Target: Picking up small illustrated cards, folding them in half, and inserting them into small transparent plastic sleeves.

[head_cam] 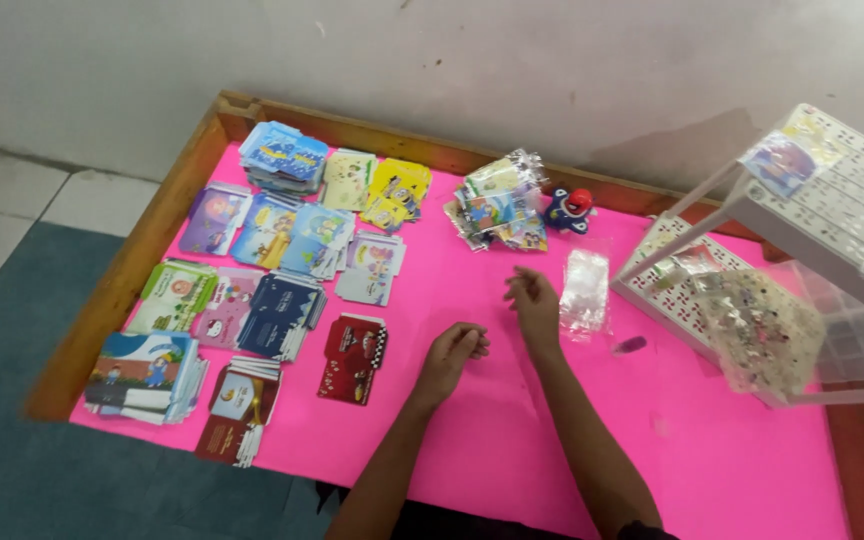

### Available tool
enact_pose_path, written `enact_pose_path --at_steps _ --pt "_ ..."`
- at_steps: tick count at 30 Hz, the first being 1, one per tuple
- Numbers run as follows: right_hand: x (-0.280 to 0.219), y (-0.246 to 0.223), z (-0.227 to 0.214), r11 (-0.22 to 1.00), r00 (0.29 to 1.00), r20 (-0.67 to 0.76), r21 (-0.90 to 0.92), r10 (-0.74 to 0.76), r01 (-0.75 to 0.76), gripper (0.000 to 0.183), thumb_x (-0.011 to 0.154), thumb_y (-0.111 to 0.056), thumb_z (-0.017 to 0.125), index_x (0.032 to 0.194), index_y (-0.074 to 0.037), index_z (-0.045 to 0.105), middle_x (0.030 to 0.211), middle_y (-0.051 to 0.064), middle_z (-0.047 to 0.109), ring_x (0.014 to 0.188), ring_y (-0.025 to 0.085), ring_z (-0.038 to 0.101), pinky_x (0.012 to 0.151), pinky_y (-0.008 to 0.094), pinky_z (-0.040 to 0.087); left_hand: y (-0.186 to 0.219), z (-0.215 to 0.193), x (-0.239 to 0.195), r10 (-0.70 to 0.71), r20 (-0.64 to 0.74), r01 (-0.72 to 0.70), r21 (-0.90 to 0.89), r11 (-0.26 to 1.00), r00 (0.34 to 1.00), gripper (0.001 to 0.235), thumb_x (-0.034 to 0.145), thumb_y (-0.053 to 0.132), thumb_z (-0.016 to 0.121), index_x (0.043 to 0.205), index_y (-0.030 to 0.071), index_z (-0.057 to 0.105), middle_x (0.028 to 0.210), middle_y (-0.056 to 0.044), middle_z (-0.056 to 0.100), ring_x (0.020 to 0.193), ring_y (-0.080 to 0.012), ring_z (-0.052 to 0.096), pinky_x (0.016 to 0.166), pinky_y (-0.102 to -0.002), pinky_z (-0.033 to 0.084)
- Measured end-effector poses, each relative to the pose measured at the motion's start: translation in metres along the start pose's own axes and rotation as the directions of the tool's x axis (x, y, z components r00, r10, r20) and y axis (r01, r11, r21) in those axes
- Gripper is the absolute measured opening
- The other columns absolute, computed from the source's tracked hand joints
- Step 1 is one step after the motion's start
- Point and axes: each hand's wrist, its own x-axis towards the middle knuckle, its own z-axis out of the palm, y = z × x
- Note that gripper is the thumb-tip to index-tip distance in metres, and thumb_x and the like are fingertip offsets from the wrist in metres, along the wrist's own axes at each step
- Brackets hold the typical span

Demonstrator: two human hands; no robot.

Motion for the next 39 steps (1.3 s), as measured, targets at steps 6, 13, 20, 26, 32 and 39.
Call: enact_pose_path --at_steps 6,13,20,26,32,39 --pt "-0.083 0.018 -0.033 0.998 0.998 0.046 -0.043 -0.051 0.053 0.021 0.096 -0.002 0.062 0.114 -0.004 0.072 0.087 0.013 0.072 0.073 0.017 0.069 0.069 0.03 0.056 0.016 0.008 -0.004 -0.012 0.017 0.01 0.116 0.993 1.0 0.028 0.105 0.017 0.056 0.124 -0.002 0.064 0.103 -0.017 0.07 0.097 -0.0233 0.07 0.091 -0.035 0.057" --pt "-0.098 0.009 -0.036 0.991 0.991 0.063 -0.057 -0.117 0.121 0.019 0.095 -0.003 0.063 0.109 -0.006 0.075 0.077 0.008 0.071 0.072 0.015 0.065 0.069 0.031 0.055 0.028 0.016 -0.009 0.03 0.021 -0.035 0.289 0.957 0.999 0.023 0.104 0.016 0.06 0.12 0.003 0.068 0.1 -0.016 0.073 0.094 -0.022 0.072 0.09 -0.038 0.058" --pt "-0.099 0.014 -0.037 0.971 0.979 0.136 -0.167 -0.15 0.172 0.017 0.093 -0.006 0.067 0.105 -0.009 0.078 0.077 0.009 0.074 0.071 0.017 0.068 0.068 0.033 0.057 0.038 0.023 -0.014 0.105 0.023 -0.106 0.381 0.918 0.994 0.02 0.103 0.015 0.059 0.115 0.004 0.071 0.097 -0.016 0.075 0.09 -0.0255 0.074 0.085 -0.04 0.06" --pt "-0.099 0.006 -0.036 0.971 0.983 0.133 -0.183 -0.129 0.152 0.017 0.094 -0.007 0.065 0.104 -0.009 0.079 0.075 0.01 0.073 0.07 0.019 0.066 0.067 0.035 0.056 0.044 -0.001 0.0 0.263 -0.059 -0.2 0.499 0.843 0.963 0.018 0.102 0.011 0.059 0.115 0.003 0.07 0.098 -0.017 0.074 0.093 -0.0298 0.074 0.084 -0.042 0.061" --pt "-0.097 0.01 -0.035 0.956 0.976 0.161 -0.232 -0.146 0.181 0.017 0.091 -0.006 0.066 0.103 -0.009 0.079 0.076 0.01 0.075 0.069 0.02 0.068 0.065 0.035 0.057 0.101 -0.044 0.067 0.379 -0.094 -0.105 0.876 0.471 0.921 0.023 0.102 0.012 0.056 0.121 0.002 0.065 0.107 -0.018 0.07 0.099 -0.0297 0.07 0.089 -0.041 0.059" --pt "-0.097 0.02 -0.035 0.955 0.974 0.161 -0.224 -0.161 0.195 0.016 0.092 -0.009 0.066 0.103 -0.009 0.079 0.074 0.011 0.073 0.068 0.021 0.066 0.063 0.035 0.055 0.078 -0.121 0.16 0.48 -0.101 0.163 0.983 -0.089 0.871 0.027 0.097 0.026 0.068 0.116 0.006 0.069 0.112 -0.013 0.07 0.105 -0.0295 0.07 0.093 -0.043 0.054"
